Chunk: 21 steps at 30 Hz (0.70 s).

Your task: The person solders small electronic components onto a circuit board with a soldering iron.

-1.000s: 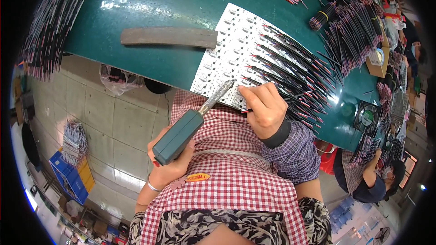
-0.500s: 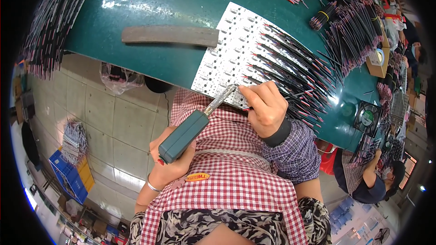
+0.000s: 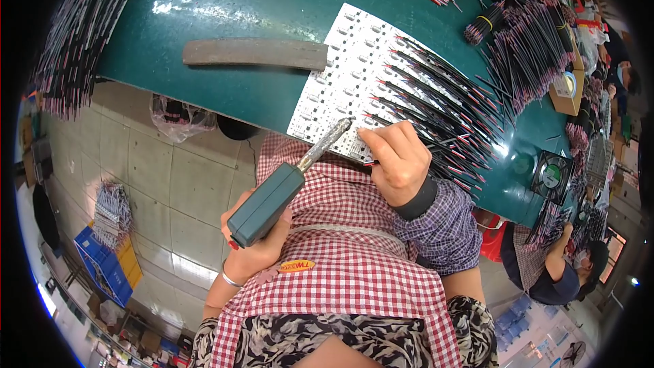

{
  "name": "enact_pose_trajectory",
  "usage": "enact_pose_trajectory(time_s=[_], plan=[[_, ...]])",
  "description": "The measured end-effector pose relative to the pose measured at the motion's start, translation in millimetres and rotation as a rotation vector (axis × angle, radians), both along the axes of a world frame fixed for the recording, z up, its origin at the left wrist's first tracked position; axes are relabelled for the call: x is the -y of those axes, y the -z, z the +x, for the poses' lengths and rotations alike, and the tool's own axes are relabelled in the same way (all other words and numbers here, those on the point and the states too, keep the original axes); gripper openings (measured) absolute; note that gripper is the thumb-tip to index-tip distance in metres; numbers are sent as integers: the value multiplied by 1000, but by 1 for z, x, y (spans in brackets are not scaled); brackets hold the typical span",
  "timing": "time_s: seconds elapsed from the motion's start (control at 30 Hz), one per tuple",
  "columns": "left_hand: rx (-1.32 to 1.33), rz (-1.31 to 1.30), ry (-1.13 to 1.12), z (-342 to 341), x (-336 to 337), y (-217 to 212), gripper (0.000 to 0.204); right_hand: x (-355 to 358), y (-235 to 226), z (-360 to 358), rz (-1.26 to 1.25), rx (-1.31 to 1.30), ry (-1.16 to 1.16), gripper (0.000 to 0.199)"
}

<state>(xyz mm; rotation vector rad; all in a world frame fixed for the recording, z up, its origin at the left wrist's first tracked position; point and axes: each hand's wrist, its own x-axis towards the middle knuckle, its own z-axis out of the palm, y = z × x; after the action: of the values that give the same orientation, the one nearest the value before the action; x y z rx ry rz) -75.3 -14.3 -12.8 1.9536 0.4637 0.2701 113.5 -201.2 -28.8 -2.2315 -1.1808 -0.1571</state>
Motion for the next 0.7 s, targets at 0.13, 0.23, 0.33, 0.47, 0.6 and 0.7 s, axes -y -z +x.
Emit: enact_pose_trajectory(time_s=[0.13,0.23,0.33,0.47,0.6,0.7], plan=[[-7,9,40,7,0,-4,18,-1,0,-1,-1,2,7,47],[-10,-1,51,10,0,-3,17,-1,-3,-1,-23,-5,16,46],[9,2,48,10,1,-1,16,-2,-2,-1,-15,6,21,46],[-2,15,71,10,-1,-2,17,-2,-1,0,-9,12,18,46],[8,-5,23,0,0,2,18,-1,-1,0,0,7,17,47],[-32,-42,7,-5,0,2,19,0,-1,0,12,-3,8,49]])
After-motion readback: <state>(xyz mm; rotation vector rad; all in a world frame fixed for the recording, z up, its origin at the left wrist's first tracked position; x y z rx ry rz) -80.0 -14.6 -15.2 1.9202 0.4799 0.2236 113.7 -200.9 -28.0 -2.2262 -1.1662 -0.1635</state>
